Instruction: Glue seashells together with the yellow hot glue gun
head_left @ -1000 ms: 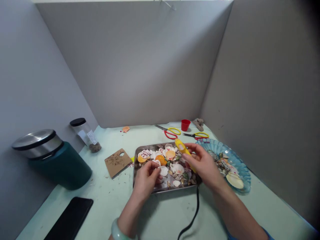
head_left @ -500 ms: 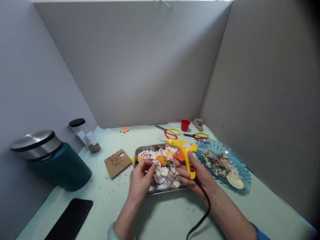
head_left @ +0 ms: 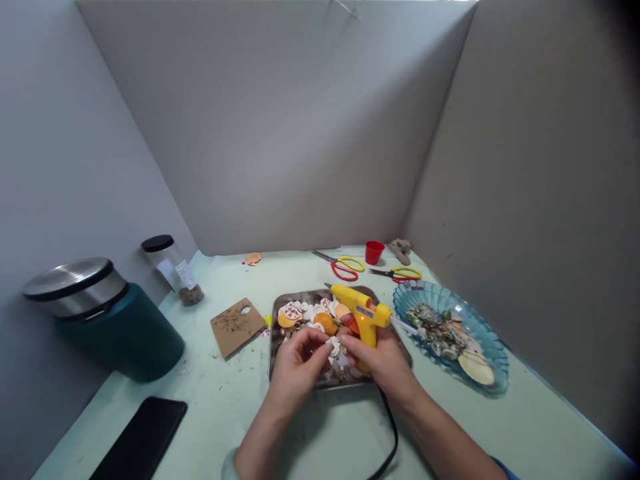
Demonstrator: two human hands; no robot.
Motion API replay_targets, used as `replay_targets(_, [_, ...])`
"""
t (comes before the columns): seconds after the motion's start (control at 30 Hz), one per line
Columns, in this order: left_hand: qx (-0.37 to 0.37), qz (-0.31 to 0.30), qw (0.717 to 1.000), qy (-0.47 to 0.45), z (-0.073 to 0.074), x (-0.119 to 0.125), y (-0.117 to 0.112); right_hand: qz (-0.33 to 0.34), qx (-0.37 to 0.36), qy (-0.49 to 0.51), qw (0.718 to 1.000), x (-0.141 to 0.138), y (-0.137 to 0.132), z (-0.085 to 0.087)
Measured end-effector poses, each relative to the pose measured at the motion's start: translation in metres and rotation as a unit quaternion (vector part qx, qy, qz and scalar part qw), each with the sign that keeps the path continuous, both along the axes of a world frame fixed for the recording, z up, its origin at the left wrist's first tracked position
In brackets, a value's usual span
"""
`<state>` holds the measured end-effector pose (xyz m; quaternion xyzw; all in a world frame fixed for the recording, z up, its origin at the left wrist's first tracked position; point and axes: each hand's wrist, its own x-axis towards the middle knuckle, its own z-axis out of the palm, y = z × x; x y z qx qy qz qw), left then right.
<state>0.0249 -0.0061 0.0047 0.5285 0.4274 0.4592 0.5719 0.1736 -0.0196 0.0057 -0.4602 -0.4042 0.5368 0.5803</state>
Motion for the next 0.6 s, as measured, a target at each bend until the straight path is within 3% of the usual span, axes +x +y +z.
replay_targets(0.6, [-0.028,0.012,0.999,-0.025,0.002,-0.0006,0.0,-0.003,0.05,-0.021,0.999,0.0021,-0.0024,0.0022])
